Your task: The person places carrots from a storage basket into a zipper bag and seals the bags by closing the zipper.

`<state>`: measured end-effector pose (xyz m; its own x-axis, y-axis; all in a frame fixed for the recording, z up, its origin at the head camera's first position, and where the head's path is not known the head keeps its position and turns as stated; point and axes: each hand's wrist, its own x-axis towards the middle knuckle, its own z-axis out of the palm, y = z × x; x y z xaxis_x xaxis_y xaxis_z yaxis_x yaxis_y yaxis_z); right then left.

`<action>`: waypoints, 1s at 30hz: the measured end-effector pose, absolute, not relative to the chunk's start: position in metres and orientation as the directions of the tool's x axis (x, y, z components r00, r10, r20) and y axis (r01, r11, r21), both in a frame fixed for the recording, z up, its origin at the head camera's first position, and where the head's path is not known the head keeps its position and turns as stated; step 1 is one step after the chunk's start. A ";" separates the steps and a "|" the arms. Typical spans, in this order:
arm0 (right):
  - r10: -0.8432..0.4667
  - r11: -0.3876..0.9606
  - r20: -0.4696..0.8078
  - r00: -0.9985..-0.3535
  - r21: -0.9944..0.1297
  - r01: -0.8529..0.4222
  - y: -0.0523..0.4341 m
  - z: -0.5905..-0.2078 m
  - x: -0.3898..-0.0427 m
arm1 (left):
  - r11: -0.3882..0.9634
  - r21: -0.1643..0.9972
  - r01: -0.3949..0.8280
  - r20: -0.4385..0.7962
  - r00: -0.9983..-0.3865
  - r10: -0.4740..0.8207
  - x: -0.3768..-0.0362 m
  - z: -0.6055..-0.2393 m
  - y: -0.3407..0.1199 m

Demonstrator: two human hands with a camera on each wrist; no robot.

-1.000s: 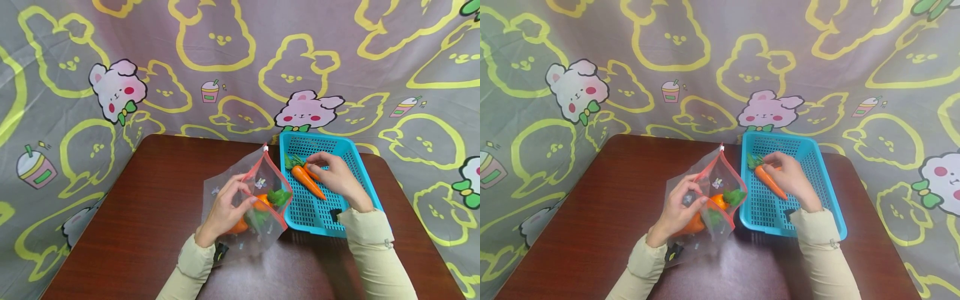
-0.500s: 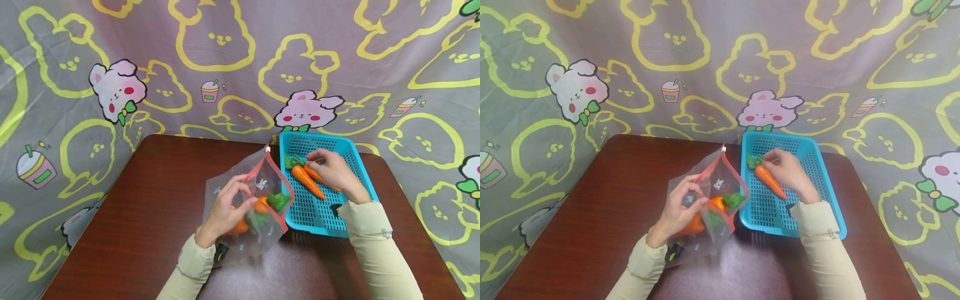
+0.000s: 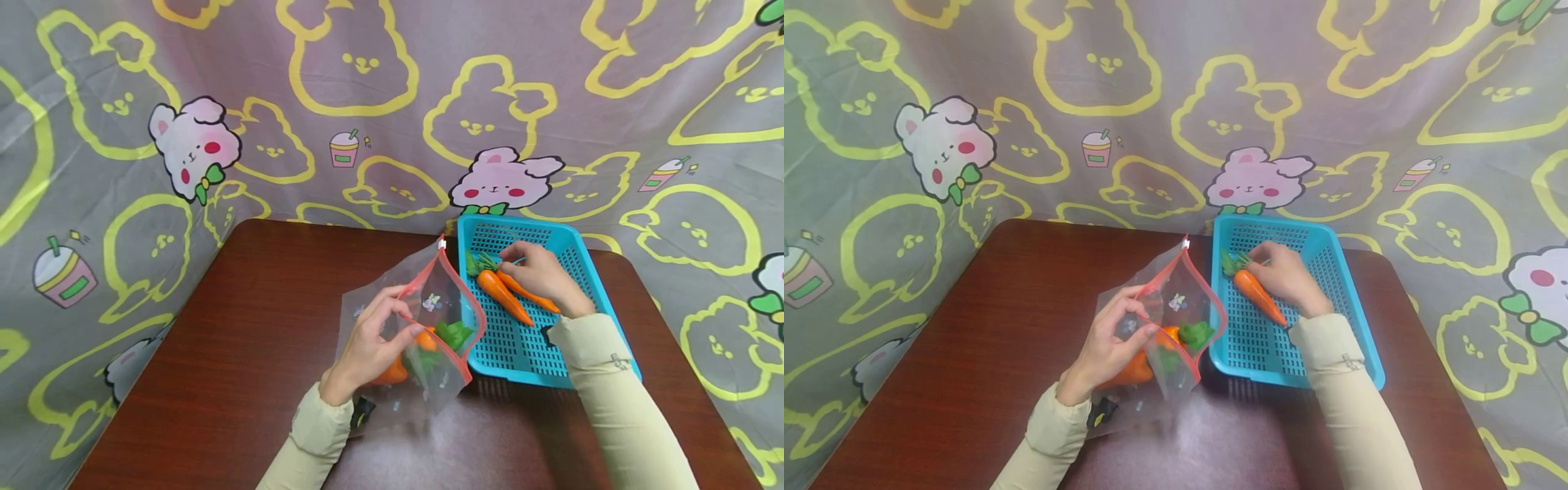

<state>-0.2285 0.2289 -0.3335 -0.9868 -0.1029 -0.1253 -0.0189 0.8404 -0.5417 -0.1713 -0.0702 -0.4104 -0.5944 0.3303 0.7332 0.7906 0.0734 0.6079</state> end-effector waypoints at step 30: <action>-0.094 0.877 -0.244 -0.965 -0.479 0.036 0.234 -0.363 -0.260 | 0.083 0.579 0.811 0.746 -0.569 0.347 -0.169 -0.407 -0.069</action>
<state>-0.2602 0.2341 -0.3631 -0.9653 -0.0938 -0.2439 0.0357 0.8773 -0.4786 -0.1686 -0.0690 -0.4070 -0.5687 0.3470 0.7458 0.8107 0.0834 0.5794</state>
